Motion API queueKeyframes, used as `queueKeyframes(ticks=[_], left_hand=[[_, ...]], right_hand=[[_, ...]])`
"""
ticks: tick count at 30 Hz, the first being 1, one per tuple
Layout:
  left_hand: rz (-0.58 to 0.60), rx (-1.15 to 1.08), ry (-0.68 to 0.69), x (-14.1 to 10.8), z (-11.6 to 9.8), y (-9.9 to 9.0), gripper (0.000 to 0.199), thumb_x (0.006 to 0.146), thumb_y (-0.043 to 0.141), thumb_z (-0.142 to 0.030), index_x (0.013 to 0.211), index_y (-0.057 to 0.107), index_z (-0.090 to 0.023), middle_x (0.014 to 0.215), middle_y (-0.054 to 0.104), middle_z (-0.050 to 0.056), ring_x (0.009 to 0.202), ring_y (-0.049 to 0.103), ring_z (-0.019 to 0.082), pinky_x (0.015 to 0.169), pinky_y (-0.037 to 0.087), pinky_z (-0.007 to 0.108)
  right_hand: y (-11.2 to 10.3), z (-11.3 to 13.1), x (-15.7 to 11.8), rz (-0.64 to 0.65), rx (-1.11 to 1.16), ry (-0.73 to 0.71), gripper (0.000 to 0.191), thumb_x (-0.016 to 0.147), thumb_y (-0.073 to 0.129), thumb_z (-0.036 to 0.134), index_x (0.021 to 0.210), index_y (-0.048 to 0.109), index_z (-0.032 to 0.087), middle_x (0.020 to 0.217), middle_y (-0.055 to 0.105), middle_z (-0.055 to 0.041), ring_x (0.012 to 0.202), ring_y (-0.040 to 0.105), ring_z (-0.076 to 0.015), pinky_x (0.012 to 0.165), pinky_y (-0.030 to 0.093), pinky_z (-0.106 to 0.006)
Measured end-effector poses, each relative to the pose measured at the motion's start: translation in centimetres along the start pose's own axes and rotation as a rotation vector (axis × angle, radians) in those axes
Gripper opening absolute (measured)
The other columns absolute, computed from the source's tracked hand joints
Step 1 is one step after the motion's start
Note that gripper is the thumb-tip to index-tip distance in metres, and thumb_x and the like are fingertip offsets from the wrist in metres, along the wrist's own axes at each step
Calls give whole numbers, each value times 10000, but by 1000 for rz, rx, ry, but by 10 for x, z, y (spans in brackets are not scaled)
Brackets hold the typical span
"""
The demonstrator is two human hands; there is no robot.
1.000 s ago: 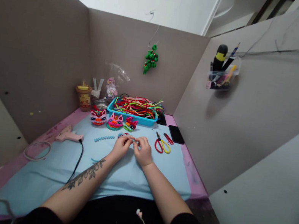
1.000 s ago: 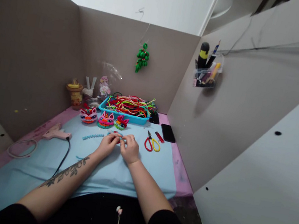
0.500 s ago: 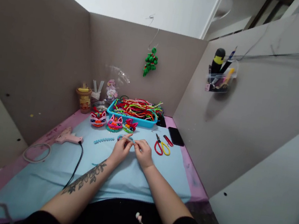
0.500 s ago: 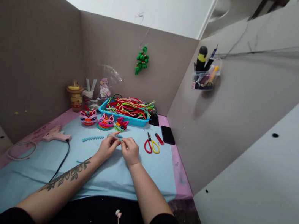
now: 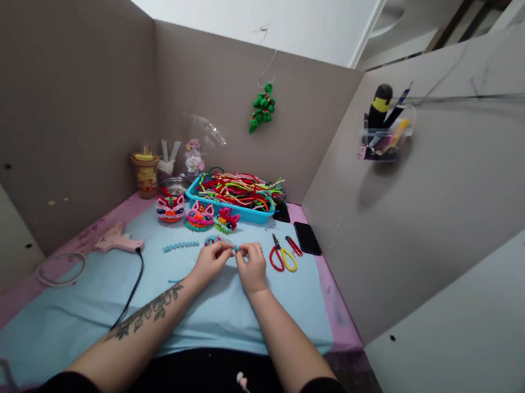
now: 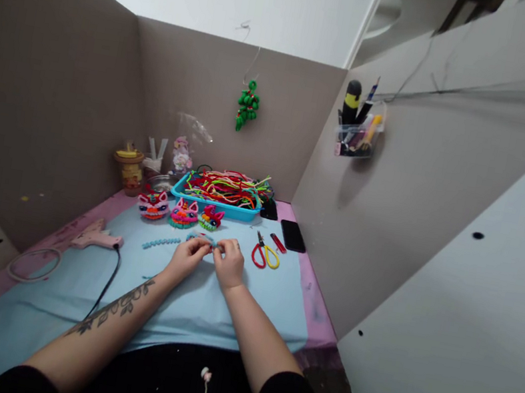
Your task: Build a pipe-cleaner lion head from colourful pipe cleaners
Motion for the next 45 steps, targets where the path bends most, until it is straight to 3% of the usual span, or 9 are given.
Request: queueKeyframes(ticks=[13,20,30,39,45], left_hand=[[-48,-4,-33,-1,-7,-3,259,791,579,-382,672,630,-157,672,670,40,628,600,159,598,468,270],[-19,-28,33,1,-3,-1,235,836,516,-355,789,630,-154,863,683,81,757,626,178,678,496,294],[14,-25,31,2,6,0,222,831,515,-329,864,651,-156,978,682,99,751,630,177,695,503,314],[-7,-23,-12,3,1,-2,190,805,555,-334,860,642,-174,763,667,43,691,606,168,664,480,290],[1,-51,-42,2,1,-2,222,793,563,-358,837,650,-158,738,661,43,681,595,161,649,476,281]], right_hand=[[4,3,-3,52,-67,-99,98,780,500,118,775,539,208,740,543,-31,724,519,-176,680,445,-290],[0,10,-1,95,81,-78,172,788,502,150,952,546,178,859,565,-60,752,534,-168,697,470,-292],[3,3,0,138,86,-41,102,848,475,192,816,572,190,749,569,-28,705,527,-154,669,440,-273],[-1,-4,2,60,69,36,67,823,479,186,810,545,190,767,547,-34,708,527,-160,633,436,-272],[0,-5,1,41,44,44,48,795,507,162,792,543,193,749,545,-22,711,522,-161,680,440,-286]])
Point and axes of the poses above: each hand's wrist, its own x-axis towards the middle knuckle, its own y-axis out of the palm, z = x × y, the point moved 4 cm from there along x, towards the middle knuckle
